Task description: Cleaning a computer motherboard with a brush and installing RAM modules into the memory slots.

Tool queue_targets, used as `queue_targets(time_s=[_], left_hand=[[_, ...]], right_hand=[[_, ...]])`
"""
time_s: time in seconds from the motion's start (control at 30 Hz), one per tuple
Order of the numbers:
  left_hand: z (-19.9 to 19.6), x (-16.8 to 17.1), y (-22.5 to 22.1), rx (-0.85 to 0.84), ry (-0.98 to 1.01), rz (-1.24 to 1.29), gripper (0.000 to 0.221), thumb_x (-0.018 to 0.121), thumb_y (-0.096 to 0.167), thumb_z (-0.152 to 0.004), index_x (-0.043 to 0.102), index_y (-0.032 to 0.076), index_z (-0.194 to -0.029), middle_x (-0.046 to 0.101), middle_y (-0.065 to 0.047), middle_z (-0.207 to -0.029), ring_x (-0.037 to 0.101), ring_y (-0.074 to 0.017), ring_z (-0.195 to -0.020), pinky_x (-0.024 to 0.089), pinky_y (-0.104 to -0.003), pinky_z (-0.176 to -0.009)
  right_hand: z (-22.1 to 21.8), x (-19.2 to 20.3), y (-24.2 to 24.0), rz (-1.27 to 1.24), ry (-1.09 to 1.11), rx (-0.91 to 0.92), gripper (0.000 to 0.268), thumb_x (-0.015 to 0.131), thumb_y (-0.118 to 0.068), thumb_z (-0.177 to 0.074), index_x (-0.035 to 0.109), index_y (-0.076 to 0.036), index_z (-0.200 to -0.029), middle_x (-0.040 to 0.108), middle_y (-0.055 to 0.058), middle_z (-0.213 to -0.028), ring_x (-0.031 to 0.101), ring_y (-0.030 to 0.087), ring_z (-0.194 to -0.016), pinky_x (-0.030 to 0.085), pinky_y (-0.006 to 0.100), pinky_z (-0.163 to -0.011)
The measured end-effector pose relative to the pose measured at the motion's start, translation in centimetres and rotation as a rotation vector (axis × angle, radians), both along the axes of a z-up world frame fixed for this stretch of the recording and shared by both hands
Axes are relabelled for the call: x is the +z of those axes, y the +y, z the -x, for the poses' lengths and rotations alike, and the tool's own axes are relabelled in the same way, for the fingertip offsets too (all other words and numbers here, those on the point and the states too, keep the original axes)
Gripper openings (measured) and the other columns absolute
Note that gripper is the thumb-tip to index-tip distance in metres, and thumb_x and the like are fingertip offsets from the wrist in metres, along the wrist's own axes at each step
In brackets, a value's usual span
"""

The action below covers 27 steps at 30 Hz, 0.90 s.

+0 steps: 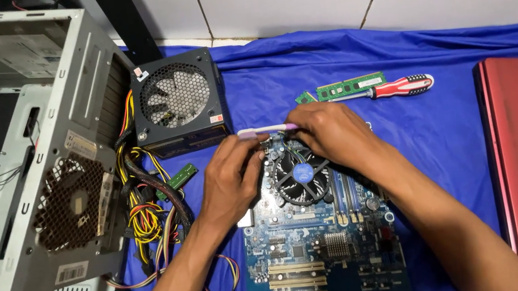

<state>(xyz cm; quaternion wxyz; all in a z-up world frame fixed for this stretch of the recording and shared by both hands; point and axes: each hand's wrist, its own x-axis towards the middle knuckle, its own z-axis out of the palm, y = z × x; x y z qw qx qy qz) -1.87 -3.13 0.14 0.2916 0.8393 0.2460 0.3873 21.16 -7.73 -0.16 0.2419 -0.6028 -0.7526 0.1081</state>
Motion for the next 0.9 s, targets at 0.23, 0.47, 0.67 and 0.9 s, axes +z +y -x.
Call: queue_targets(time_s=[0.23, 0.47, 0.67, 0.9], left_hand=[[0.1, -1.4, 0.4, -0.006, -0.023, -0.053, 0.015, 0.070, 0.004, -0.093, 0.075, 0.007, -0.106, 0.068, -0.011, -0.094, 0.069, -0.0352, -0.093, 0.058, -0.044, -0.084], [0.7, -2.2, 0.4, -0.044, -0.136, -0.069, 0.016, 0.069, 0.001, -0.094, 0.073, 0.003, -0.108, 0.069, -0.014, -0.099, 0.069, -0.0326, -0.094, 0.058, -0.041, -0.086], [1.8, -0.8, -0.8, 0.008, -0.185, -0.075, 0.020, 0.066, -0.001, -0.095, 0.072, 0.003, -0.114, 0.069, -0.012, -0.104, 0.064, -0.0265, -0.094, 0.051, -0.036, -0.084], [1.2, -3.4, -0.6, 0.113, -0.099, -0.051, 0.027, 0.073, 0.006, -0.091, 0.071, 0.010, -0.117, 0.065, -0.008, -0.110, 0.054, -0.0271, -0.110, 0.047, -0.042, -0.094]], right_hand=[[-0.3, 2.3, -1.2, 0.018, 0.079, 0.018, 0.024, 0.073, -0.003, -0.084, 0.072, -0.003, -0.109, 0.075, 0.020, -0.099, 0.071, 0.044, -0.099, 0.057, 0.054, -0.087], [0.1, 5.5, -8.2, -0.047, 0.037, -0.179, 0.047, 0.060, -0.003, -0.095, 0.061, -0.003, -0.142, 0.063, 0.018, -0.102, 0.062, 0.040, -0.098, 0.048, 0.049, -0.086], [2.9, 6.4, -17.3, 0.079, 0.001, -0.371, 0.039, 0.058, -0.011, -0.098, 0.064, -0.014, -0.137, 0.070, 0.008, -0.109, 0.068, 0.028, -0.097, 0.048, 0.039, -0.088], [1.2, 4.1, -23.0, 0.194, 0.070, -0.499, 0.034, 0.066, -0.008, -0.092, 0.076, -0.018, -0.123, 0.079, -0.001, -0.109, 0.072, 0.015, -0.081, 0.054, 0.029, -0.074]])
